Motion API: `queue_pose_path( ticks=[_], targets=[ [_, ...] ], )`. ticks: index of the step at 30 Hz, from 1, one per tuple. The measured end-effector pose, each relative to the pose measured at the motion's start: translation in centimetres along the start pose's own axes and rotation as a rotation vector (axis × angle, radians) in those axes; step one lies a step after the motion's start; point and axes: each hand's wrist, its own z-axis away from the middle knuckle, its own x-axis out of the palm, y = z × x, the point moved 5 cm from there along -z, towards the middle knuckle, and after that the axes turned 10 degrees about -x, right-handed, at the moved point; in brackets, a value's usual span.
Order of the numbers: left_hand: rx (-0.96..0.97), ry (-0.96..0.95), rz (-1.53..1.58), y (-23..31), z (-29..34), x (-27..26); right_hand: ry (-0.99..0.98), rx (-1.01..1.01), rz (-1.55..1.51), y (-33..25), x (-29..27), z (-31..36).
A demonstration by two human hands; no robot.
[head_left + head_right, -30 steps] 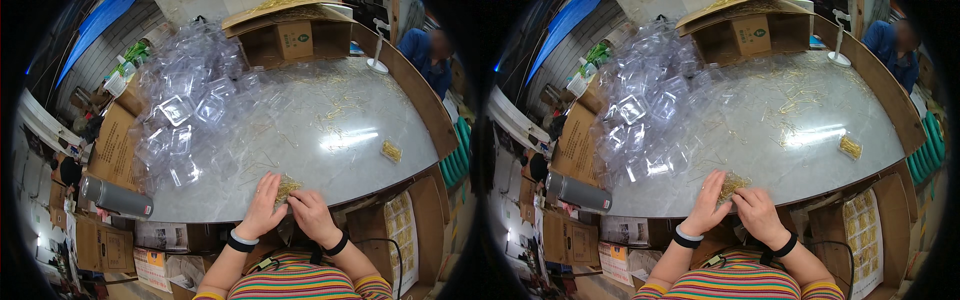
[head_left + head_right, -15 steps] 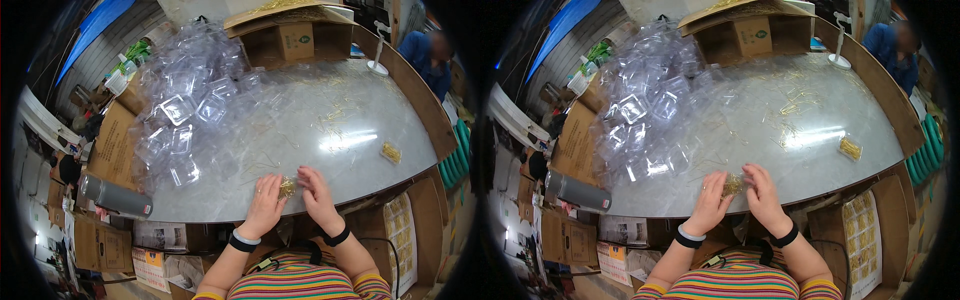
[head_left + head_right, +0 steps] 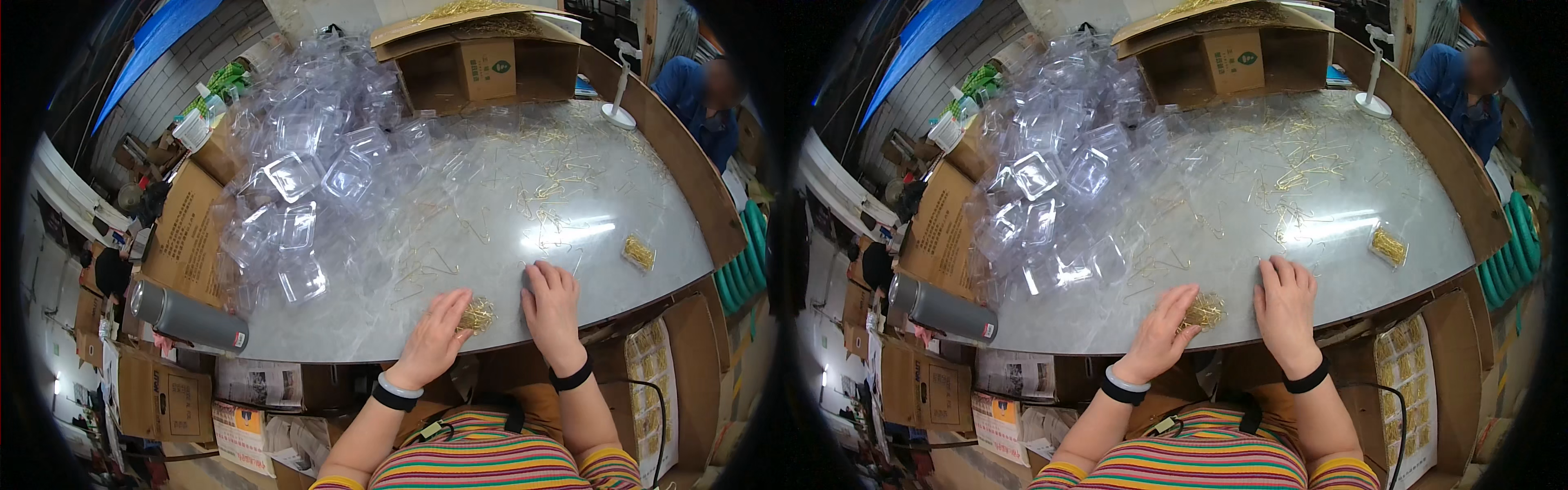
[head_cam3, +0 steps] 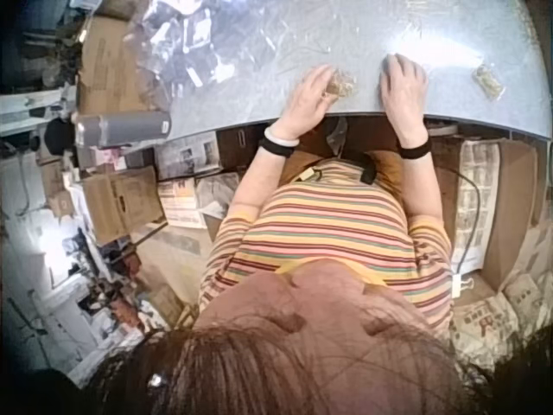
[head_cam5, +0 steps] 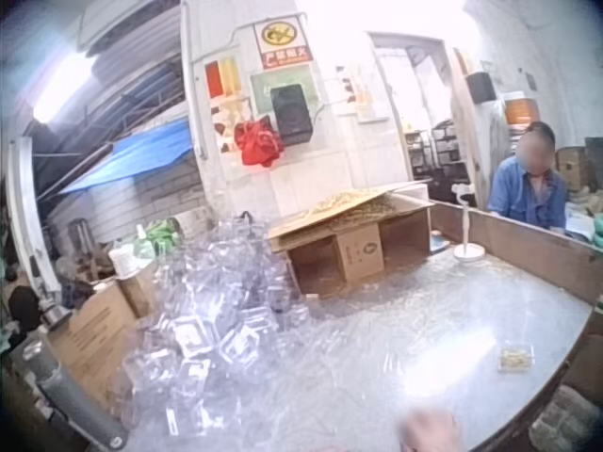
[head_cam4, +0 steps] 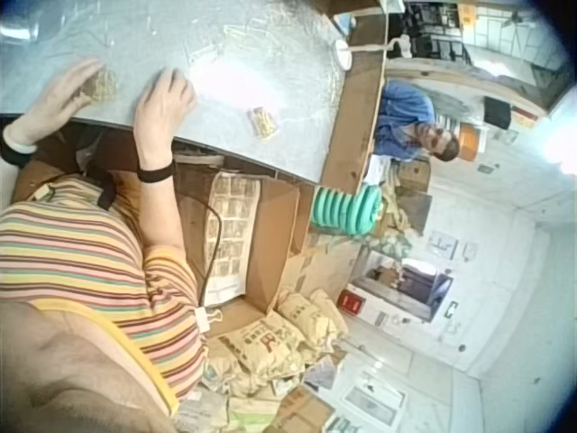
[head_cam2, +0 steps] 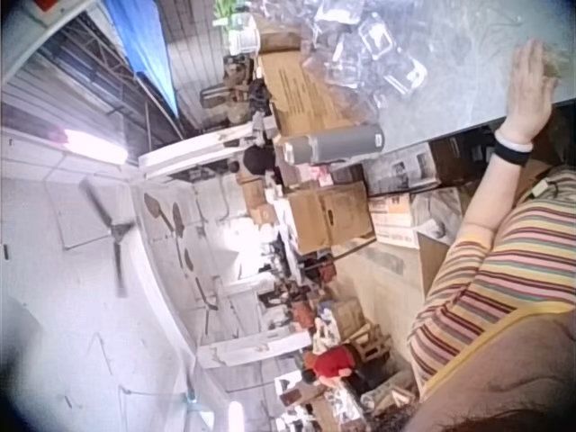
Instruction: Sorting and packaging gold-colored pins into plastic containers.
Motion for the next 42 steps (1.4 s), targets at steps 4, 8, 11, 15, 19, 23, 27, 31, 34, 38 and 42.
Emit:
queue_pose_path(
  ticks=[4, 8, 11, 15, 19, 23, 27, 31, 34, 38, 42],
  targets=[
    [0.024, -0.058, 0.037, 0.2, -0.1, -0.2, 0.007, -0.017, -0.017, -1.2, 0.8, 0.3],
    [-0.011, -0.064, 0.119, -0.2, -0.1, -0.4, -0.109, -0.138, -0.337, -3.4, 1.9, -1.3],
    [-0.024, -0.021, 0.122, -0.5, 0.0, -0.7, -0.196, -0.061, -0.727, -4.0, 2.6, -2.0],
    [-0.052, -0.002, 0.103, -0.7, -0.2, -0.9, -0.147, -0.405, -0.610, -5.4, 1.8, -2.3],
    [-0.072, -0.002, 0.134, -0.9, 0.1, -0.8, -0.259, -0.257, -0.744, -4.5, 2.7, -0.9],
    [-0.080, -0.069, 0.105, -0.7, 0.4, -1.2, -0.225, -0.174, -0.715, -4.0, 2.4, -0.4],
    [-0.122, -0.040, -0.068, 0.0, 0.5, -2.2, -0.173, -0.301, -0.453, -4.9, 0.4, -1.2],
    [-0.250, 0.065, -0.103, -0.5, 0.7, -2.1, -0.289, -0.405, -0.486, -5.5, 0.9, -0.8],
    [-0.250, 0.058, -0.056, -0.8, 0.6, -1.8, -0.292, -0.426, -0.552, -5.8, 1.4, -0.7],
    [-0.201, 0.014, -0.022, -0.3, 0.9, -2.7, -0.256, -0.418, -0.592, -5.4, 1.8, -0.4],
    [-0.095, 0.006, -0.205, 0.3, 0.6, -3.1, -0.228, -0.425, -0.620, -5.2, 1.7, -0.4]
  ],
)
